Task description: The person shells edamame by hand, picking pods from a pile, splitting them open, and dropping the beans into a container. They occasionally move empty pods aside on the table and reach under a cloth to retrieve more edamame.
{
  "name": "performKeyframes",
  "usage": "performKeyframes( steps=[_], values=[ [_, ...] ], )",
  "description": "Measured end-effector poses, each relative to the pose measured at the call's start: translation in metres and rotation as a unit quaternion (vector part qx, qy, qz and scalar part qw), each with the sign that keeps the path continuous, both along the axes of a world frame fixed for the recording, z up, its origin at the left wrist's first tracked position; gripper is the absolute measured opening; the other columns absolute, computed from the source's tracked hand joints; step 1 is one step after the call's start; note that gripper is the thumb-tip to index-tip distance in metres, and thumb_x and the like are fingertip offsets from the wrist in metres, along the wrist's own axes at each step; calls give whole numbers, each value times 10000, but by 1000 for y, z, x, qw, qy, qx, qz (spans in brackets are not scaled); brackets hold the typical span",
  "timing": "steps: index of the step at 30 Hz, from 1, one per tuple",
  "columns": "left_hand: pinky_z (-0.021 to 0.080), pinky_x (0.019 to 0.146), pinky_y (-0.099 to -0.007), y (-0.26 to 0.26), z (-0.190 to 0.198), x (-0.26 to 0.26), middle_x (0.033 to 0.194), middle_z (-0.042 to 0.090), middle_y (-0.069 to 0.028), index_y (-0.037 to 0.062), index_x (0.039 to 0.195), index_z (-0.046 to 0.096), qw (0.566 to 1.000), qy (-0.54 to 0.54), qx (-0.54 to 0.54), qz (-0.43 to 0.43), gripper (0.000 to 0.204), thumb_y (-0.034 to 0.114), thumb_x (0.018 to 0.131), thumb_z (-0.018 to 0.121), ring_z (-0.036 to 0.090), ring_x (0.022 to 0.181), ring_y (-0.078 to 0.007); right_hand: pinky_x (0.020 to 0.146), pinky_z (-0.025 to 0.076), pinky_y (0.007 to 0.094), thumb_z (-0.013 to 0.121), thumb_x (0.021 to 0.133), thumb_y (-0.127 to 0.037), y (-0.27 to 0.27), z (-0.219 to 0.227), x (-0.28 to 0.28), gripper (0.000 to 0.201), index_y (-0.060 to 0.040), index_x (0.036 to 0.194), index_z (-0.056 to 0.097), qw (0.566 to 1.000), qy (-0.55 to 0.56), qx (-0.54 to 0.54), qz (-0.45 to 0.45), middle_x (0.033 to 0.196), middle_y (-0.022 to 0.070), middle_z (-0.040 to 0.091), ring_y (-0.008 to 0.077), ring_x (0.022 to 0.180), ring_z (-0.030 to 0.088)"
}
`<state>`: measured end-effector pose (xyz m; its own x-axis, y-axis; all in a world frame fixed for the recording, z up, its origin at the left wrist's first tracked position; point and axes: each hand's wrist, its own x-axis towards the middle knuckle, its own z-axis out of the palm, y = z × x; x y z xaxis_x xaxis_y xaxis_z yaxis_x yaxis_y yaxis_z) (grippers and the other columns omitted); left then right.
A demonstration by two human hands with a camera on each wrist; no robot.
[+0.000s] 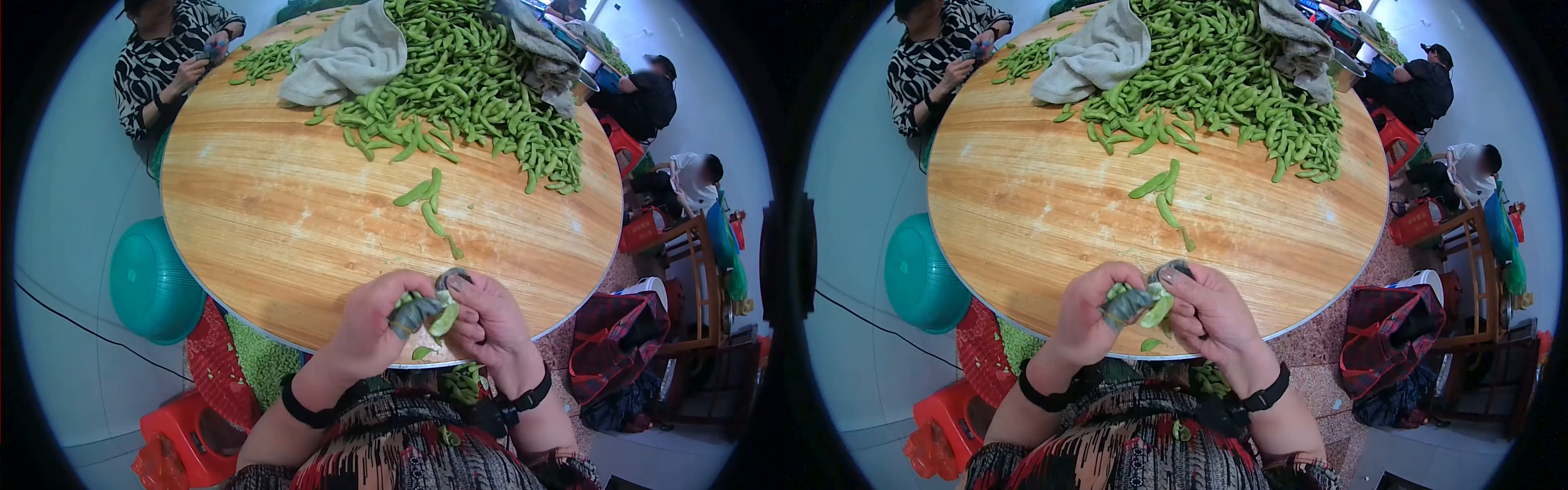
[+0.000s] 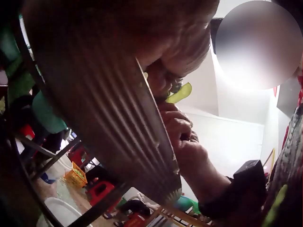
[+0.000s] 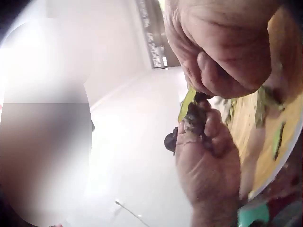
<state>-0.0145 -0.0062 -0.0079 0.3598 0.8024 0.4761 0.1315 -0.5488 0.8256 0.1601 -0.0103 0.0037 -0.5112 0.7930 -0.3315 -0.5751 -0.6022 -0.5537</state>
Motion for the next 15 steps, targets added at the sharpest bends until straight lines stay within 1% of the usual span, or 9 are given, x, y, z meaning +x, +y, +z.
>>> performKeyframes(
  steps=[3, 5, 6, 7, 8, 9, 11, 13, 15],
  values=[
    [418, 571, -193, -1, -7, -2, 834, 578, -39, 34, 917, 525, 976, -109, -190, -16, 140, 27, 786, 575, 551, 676, -114, 374, 275, 165, 571, 876, -192, 10, 19, 4, 159, -35, 851, 563, 977, -189, 95, -34, 570, -43, 463, 17, 421, 369],
    [391, 557, -165, 3, -6, -4, 850, 558, -22, 29, 958, 502, 942, -185, -264, 97, 166, 11, 796, 536, 506, 661, -66, 416, 335, 196, 603, 853, -214, 22, 34, 21, 191, -26, 840, 574, 871, -319, 252, 275, 571, -43, 477, 33, 466, 425],
    [391, 557, -165, 5, -8, -8, 850, 558, -22, 29, 958, 502, 941, -186, -264, 96, 166, 11, 796, 536, 506, 661, -66, 463, 414, 271, 630, 815, -244, 25, 30, 20, 233, -19, 816, 567, 812, -364, 383, 248, 563, 15, 539, 108, 510, 533],
    [386, 553, -162, 7, -12, -15, 848, 558, -25, 26, 970, 508, 918, -268, -285, 61, 179, -7, 795, 521, 499, 659, -61, 463, 414, 271, 630, 815, -244, 34, 27, 15, 233, -19, 816, 567, 811, -365, 383, 249, 563, 15, 539, 108, 510, 533],
    [380, 549, -158, 7, -15, -18, 845, 559, -27, 23, 983, 514, 887, -346, -304, 25, 196, -25, 793, 507, 492, 657, -55, 482, 435, 310, 629, 802, -244, 45, 25, 8, 241, -14, 805, 560, 656, -567, 476, 146, 576, 61, 563, 162, 541, 568],
    [380, 549, -158, 6, -14, -16, 845, 559, -27, 23, 983, 514, 888, -345, -304, 24, 196, -25, 793, 507, 492, 657, -55, 502, 456, 348, 629, 788, -245, 54, 25, 1, 249, -8, 795, 553, 446, -721, 529, 30, 589, 107, 587, 215, 572, 604],
    [365, 536, -153, 1, -11, -7, 858, 569, -33, 19, 1043, 553, 886, -337, -318, 26, 276, -59, 780, 523, 478, 640, -49, 535, 474, 403, 629, 771, -252, 65, 23, -7, 250, -16, 772, 545, 406, -755, 513, 33, 637, 177, 599, 300, 615, 613],
    [381, 554, -164, 0, -6, -3, 854, 576, -39, 23, 1056, 576, 929, -232, -279, 69, 292, -54, 775, 552, 494, 654, -63, 516, 486, 388, 601, 773, -193, 74, 9, -9, 191, -15, 756, 534, 282, -797, 527, 80, 612, 160, 596, 296, 586, 615],
    [396, 572, -176, 1, -6, -1, 849, 582, -46, 26, 1070, 599, 956, -128, -236, 114, 309, -48, 770, 581, 511, 668, -77, 501, 489, 378, 582, 761, -156, 70, 4, -6, 148, -18, 746, 531, 290, -790, 535, 69, 601, 151, 593, 291, 568, 614]
  ],
)
